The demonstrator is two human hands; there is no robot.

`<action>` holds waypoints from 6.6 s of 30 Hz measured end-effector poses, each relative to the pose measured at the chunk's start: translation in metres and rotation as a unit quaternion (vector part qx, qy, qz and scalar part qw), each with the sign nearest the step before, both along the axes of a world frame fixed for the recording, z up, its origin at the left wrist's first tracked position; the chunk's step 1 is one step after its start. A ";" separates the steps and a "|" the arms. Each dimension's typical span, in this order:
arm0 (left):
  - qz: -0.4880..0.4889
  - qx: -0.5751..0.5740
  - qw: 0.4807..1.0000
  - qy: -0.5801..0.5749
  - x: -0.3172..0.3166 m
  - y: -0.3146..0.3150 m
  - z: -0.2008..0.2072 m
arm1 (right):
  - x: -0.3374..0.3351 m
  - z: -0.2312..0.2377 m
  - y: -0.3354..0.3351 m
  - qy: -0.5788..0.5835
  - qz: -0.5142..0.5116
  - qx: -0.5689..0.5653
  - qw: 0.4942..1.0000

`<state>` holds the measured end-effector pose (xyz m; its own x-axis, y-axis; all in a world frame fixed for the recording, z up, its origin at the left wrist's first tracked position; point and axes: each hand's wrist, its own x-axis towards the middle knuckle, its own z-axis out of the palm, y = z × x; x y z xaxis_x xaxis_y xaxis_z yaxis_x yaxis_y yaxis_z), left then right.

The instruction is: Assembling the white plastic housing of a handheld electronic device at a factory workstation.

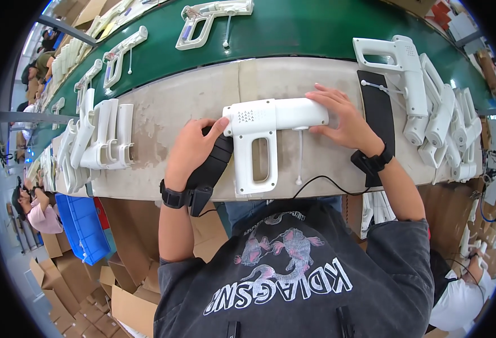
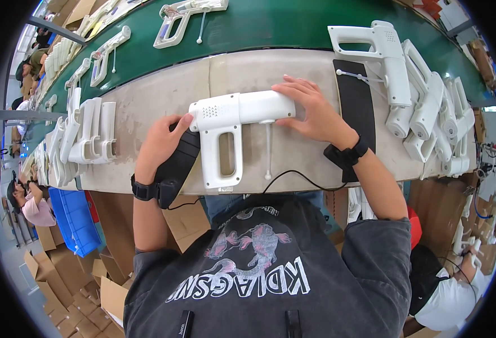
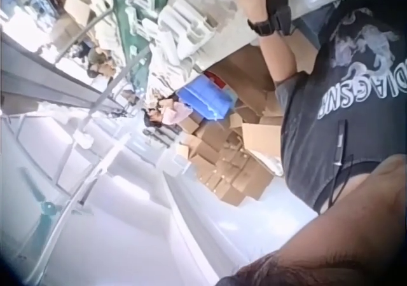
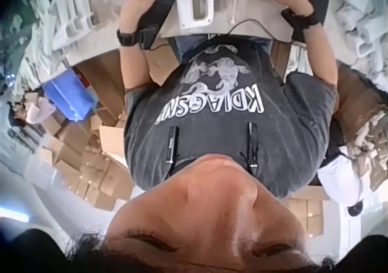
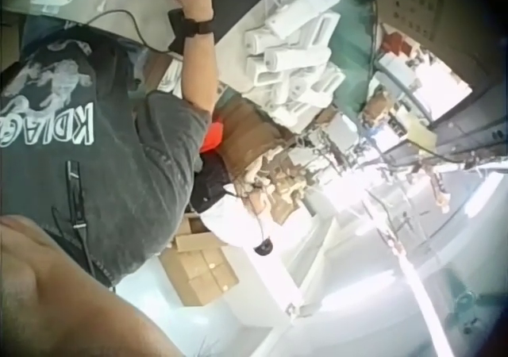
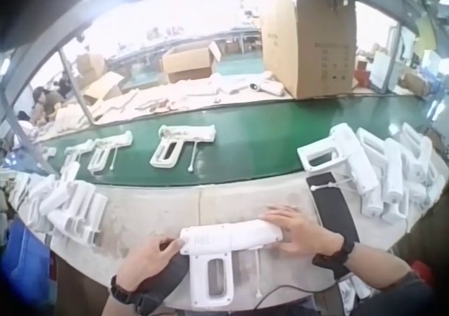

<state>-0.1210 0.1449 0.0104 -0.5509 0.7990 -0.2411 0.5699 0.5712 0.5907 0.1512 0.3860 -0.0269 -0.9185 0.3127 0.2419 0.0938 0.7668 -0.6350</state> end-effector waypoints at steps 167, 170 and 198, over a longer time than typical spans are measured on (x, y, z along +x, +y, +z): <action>-0.061 0.359 0.928 -0.075 0.024 -0.007 -0.089 | -0.171 0.071 -0.096 -0.293 0.011 -0.062 0.954; -0.062 0.357 0.929 -0.078 0.024 -0.007 -0.088 | -0.173 0.069 -0.096 -0.293 0.009 -0.050 0.955; -0.059 0.372 0.925 -0.059 0.025 -0.007 -0.090 | -0.181 0.058 -0.096 -0.323 0.045 -0.025 0.945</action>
